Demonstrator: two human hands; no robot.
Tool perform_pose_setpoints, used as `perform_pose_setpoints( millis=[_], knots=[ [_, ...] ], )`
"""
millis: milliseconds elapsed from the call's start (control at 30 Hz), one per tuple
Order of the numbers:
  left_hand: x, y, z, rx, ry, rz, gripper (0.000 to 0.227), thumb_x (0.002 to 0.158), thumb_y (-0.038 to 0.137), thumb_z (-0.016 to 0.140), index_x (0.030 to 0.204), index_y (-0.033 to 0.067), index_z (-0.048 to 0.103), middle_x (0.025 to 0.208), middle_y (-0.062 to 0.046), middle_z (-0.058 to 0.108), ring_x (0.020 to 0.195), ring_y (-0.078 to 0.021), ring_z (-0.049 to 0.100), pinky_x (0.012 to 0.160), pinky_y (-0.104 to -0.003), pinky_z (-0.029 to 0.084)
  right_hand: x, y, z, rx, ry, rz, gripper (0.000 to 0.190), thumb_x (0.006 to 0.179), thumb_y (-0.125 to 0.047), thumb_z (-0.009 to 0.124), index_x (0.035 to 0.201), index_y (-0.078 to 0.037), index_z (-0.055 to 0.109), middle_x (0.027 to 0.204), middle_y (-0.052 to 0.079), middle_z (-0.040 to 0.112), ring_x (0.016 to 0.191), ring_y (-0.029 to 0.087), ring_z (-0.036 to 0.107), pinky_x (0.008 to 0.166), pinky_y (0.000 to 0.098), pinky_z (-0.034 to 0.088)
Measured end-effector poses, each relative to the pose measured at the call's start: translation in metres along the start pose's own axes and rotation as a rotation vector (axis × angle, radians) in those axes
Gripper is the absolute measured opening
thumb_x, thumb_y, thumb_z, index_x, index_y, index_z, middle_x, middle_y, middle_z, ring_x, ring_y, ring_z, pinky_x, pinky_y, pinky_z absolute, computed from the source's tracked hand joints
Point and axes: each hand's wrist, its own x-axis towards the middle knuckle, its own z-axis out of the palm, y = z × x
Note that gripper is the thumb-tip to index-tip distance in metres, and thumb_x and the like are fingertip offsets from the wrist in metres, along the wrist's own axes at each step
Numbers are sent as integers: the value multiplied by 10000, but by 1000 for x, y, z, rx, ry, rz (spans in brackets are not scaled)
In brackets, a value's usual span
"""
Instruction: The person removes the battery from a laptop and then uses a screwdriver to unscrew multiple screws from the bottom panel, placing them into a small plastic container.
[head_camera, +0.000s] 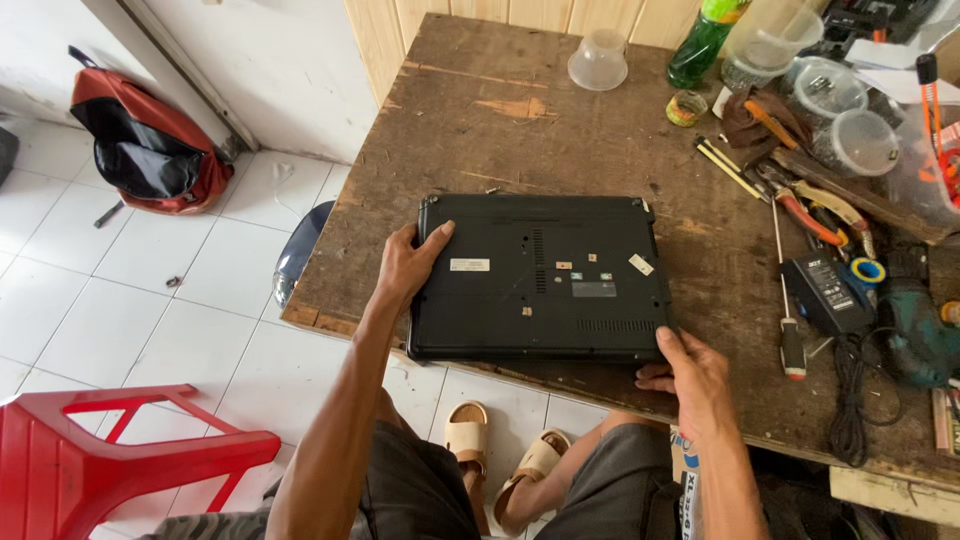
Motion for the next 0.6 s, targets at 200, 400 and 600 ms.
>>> perform_pose_setpoints(
  millis=[200, 400, 600],
  knots=[
    [3, 0, 11, 309, 40, 10, 755, 930, 765, 828, 1062, 24, 770, 1011, -214, 606, 1038, -441, 710, 932, -564, 601, -19, -45, 6, -276, 12, -48, 527, 1140, -308, 697, 1539, 36, 670, 816, 407, 708, 552, 457, 736, 492, 532, 635],
    [8, -23, 12, 459, 72, 16, 685, 990, 728, 786, 1182, 70, 785, 1194, -233, 572, 1195, -495, 645, 1038, -563, 570, 35, -23, -17, -676, -60, -28, 574, 1168, -467, 562, 1484, -14, 721, 898, 377, 773, 574, 389, 788, 523, 493, 675],
    [-6, -23, 11, 481, 65, 190, 795, 1033, 571, 809, 1543, -22, 669, 1301, -308, 555, 1298, -543, 595, 1109, -560, 537, -24, -106, 17, -1097, -144, 52, 746, 1154, -624, 360, 1621, -71, 541, 1079, 356, 809, 760, 396, 854, 959, 646, 641]
  ],
)
